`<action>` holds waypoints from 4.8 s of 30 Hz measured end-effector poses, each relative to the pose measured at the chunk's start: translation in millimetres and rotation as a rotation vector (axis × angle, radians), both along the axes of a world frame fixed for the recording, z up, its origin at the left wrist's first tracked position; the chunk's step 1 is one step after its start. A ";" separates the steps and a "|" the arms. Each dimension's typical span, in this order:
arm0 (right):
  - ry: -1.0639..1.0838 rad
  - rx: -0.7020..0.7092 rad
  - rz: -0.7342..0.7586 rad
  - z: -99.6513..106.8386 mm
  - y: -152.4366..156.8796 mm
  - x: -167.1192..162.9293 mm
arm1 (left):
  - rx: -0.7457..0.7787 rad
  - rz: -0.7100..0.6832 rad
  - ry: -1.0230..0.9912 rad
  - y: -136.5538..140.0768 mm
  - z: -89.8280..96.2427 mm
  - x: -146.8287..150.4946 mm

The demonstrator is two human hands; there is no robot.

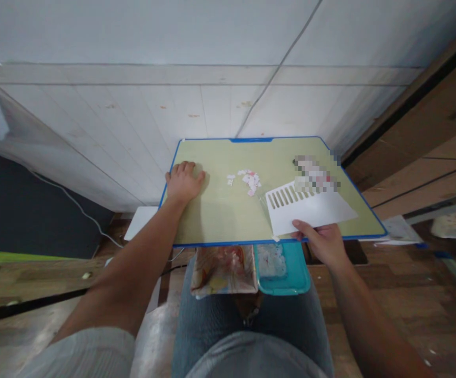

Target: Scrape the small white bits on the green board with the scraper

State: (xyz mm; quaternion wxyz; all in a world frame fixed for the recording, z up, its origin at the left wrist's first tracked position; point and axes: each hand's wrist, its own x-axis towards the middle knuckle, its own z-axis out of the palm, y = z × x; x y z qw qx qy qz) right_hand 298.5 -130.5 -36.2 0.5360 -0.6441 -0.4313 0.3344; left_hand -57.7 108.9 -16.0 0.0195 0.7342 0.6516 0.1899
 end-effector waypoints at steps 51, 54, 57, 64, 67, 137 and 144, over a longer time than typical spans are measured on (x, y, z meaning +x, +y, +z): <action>-0.035 0.038 -0.049 20.7 16.5 -28.2 | -0.039 0.029 0.025 -6.9 6.9 6.3; -0.097 0.007 -0.016 15.8 17.7 -28.8 | -0.040 0.040 0.027 -7.1 7.7 6.4; -0.130 -0.001 -0.017 12.2 19.0 -27.7 | -0.038 0.044 0.036 -7.0 7.9 6.4; -0.195 -0.008 -0.071 12.1 11.9 -22.1 | -0.038 0.037 0.039 -6.7 8.4 6.5; -0.214 -0.058 -0.044 16.7 3.9 -11.0 | -0.032 0.038 0.038 -6.4 7.9 6.4; -0.173 0.065 0.080 23.4 170.3 -76.7 | -0.016 0.025 0.020 -10.5 6.0 7.3; -0.261 0.037 0.057 26.3 179.2 -82.1 | -0.023 0.032 0.023 -12.2 8.7 7.5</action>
